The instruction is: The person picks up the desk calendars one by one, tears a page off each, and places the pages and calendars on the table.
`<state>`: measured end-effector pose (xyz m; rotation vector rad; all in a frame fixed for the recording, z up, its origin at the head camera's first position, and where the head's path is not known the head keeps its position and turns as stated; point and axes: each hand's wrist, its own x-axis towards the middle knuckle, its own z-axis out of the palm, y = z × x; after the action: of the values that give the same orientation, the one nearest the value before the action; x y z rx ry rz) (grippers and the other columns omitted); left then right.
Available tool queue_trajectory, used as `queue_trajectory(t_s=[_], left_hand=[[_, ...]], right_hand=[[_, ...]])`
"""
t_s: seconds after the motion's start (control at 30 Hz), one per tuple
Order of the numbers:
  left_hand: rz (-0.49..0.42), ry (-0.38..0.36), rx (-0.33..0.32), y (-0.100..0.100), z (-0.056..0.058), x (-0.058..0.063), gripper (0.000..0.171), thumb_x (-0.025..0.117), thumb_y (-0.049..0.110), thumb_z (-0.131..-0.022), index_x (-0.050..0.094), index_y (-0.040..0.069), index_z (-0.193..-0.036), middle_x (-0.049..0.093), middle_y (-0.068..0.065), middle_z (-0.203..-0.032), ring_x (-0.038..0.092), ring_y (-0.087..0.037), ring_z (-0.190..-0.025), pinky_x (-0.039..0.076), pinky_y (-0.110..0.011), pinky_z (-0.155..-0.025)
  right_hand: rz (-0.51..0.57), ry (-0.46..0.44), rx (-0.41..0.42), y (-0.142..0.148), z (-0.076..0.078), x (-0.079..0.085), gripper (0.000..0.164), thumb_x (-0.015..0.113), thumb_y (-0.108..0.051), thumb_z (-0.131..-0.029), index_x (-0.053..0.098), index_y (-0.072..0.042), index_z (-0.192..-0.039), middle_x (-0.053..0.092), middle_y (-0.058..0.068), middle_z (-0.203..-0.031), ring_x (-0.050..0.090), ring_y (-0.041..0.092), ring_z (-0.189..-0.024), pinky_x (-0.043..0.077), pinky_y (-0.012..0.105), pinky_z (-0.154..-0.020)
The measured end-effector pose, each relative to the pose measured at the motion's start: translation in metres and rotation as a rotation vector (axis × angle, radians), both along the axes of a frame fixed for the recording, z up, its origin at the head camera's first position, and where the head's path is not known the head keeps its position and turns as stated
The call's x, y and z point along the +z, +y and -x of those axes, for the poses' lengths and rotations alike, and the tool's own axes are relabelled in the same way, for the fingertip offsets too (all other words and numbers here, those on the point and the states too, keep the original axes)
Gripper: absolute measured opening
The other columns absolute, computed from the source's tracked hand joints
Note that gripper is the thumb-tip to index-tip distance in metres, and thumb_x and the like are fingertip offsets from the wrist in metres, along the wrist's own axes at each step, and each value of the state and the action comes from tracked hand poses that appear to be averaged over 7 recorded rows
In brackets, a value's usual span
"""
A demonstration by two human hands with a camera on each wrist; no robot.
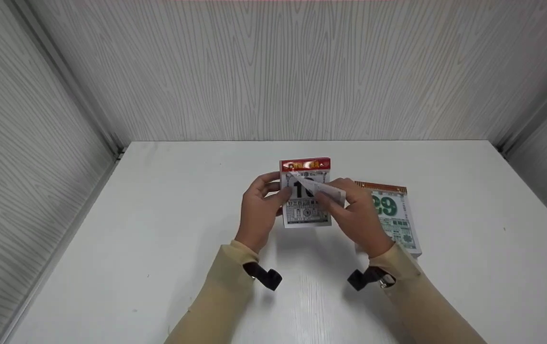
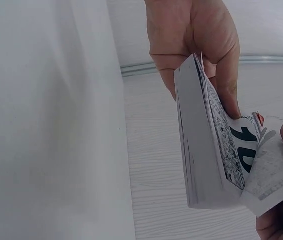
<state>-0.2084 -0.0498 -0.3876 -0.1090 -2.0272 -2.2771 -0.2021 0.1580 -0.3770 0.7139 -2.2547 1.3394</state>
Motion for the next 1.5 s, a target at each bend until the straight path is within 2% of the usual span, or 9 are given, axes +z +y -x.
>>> queue_trajectory(t_s=[0.23, 0.3, 0.43, 0.6, 0.8, 0.9, 1.0, 1.03, 1.5], left_hand=[[0.001, -0.008, -0.006, 0.0004, 0.0001, 0.0002, 0.037, 0.073, 0.014, -0.098, 0.064, 0.018, -0.134, 0.070, -0.006, -0.117, 0.071, -0.023, -0.099, 0.059, -0.033, -0.076], [0.009, -0.007, -0.005, 0.0005, 0.0004, 0.0003, 0.037, 0.073, 0.014, -0.098, 0.064, 0.017, -0.134, 0.071, -0.006, -0.117, 0.071, -0.023, -0.098, 0.058, -0.032, -0.075], [0.016, -0.007, -0.008, 0.0012, 0.0005, 0.0006, 0.036, 0.073, 0.014, -0.098, 0.064, 0.017, -0.133, 0.071, -0.005, -0.116, 0.071, -0.023, -0.099, 0.059, -0.032, -0.076], [0.006, -0.014, -0.021, 0.0033, 0.0002, 0.0010, 0.036, 0.072, 0.013, -0.098, 0.064, 0.017, -0.133, 0.070, -0.006, -0.117, 0.072, -0.024, -0.101, 0.060, -0.035, -0.080], [-0.004, -0.008, -0.042, 0.0045, -0.0006, 0.0003, 0.036, 0.071, 0.012, -0.099, 0.062, 0.015, -0.134, 0.069, -0.008, -0.117, 0.071, -0.025, -0.100, 0.060, -0.035, -0.079], [0.002, -0.009, -0.050, 0.0048, -0.0008, -0.0004, 0.036, 0.071, 0.013, -0.099, 0.062, 0.014, -0.134, 0.069, -0.008, -0.117, 0.071, -0.025, -0.100, 0.060, -0.034, -0.079], [0.000, -0.012, -0.054, 0.0049, 0.0001, -0.0009, 0.037, 0.072, 0.012, -0.098, 0.062, 0.014, -0.134, 0.069, -0.008, -0.117, 0.071, -0.026, -0.100, 0.059, -0.034, -0.079], [0.000, -0.016, -0.053, 0.0050, 0.0006, -0.0012, 0.037, 0.072, 0.012, -0.098, 0.062, 0.014, -0.134, 0.069, -0.008, -0.117, 0.071, -0.025, -0.100, 0.059, -0.034, -0.079], [-0.062, -0.048, -0.059, 0.0066, 0.0016, -0.0002, 0.039, 0.073, 0.011, -0.097, 0.062, 0.013, -0.134, 0.069, -0.010, -0.119, 0.071, -0.025, -0.101, 0.060, -0.036, -0.079]], right_hand=[[0.011, 0.159, -0.017, 0.0023, 0.0005, 0.0008, 0.016, 0.066, -0.008, -0.101, 0.078, -0.006, -0.111, 0.076, 0.003, -0.108, 0.071, 0.018, -0.100, 0.056, 0.031, -0.085], [0.020, 0.181, -0.036, 0.0023, 0.0011, 0.0009, 0.017, 0.065, -0.007, -0.102, 0.077, -0.006, -0.114, 0.077, 0.004, -0.111, 0.073, 0.019, -0.103, 0.058, 0.032, -0.088], [0.050, 0.193, -0.075, 0.0020, 0.0022, 0.0007, 0.019, 0.063, -0.006, -0.103, 0.077, -0.004, -0.115, 0.079, 0.007, -0.108, 0.076, 0.020, -0.097, 0.056, 0.023, -0.081], [0.062, 0.171, -0.130, 0.0027, 0.0018, 0.0001, 0.022, 0.060, -0.008, -0.105, 0.076, -0.001, -0.117, 0.078, 0.009, -0.108, 0.076, 0.017, -0.094, 0.051, 0.015, -0.076], [0.075, 0.148, -0.153, 0.0049, 0.0026, -0.0009, 0.023, 0.059, -0.009, -0.106, 0.076, 0.000, -0.118, 0.079, 0.011, -0.104, 0.058, 0.008, -0.061, 0.037, 0.020, -0.057], [0.112, 0.117, -0.154, 0.0061, 0.0032, -0.0020, 0.023, 0.058, -0.009, -0.106, 0.076, 0.000, -0.117, 0.079, 0.011, -0.103, 0.066, 0.007, -0.067, 0.043, 0.019, -0.058], [0.148, 0.079, -0.157, 0.0062, 0.0039, -0.0019, 0.024, 0.057, -0.012, -0.107, 0.077, -0.001, -0.117, 0.079, 0.009, -0.106, 0.075, 0.011, -0.093, 0.053, 0.018, -0.073], [0.157, 0.068, -0.158, 0.0064, 0.0043, -0.0021, 0.025, 0.057, -0.013, -0.107, 0.077, -0.001, -0.116, 0.079, 0.008, -0.106, 0.075, 0.012, -0.095, 0.054, 0.018, -0.075], [0.315, -0.094, -0.183, 0.0101, 0.0072, -0.0002, 0.028, 0.060, -0.020, -0.106, 0.077, 0.002, -0.108, 0.078, 0.015, -0.098, 0.071, 0.010, -0.079, 0.052, 0.023, -0.068]])
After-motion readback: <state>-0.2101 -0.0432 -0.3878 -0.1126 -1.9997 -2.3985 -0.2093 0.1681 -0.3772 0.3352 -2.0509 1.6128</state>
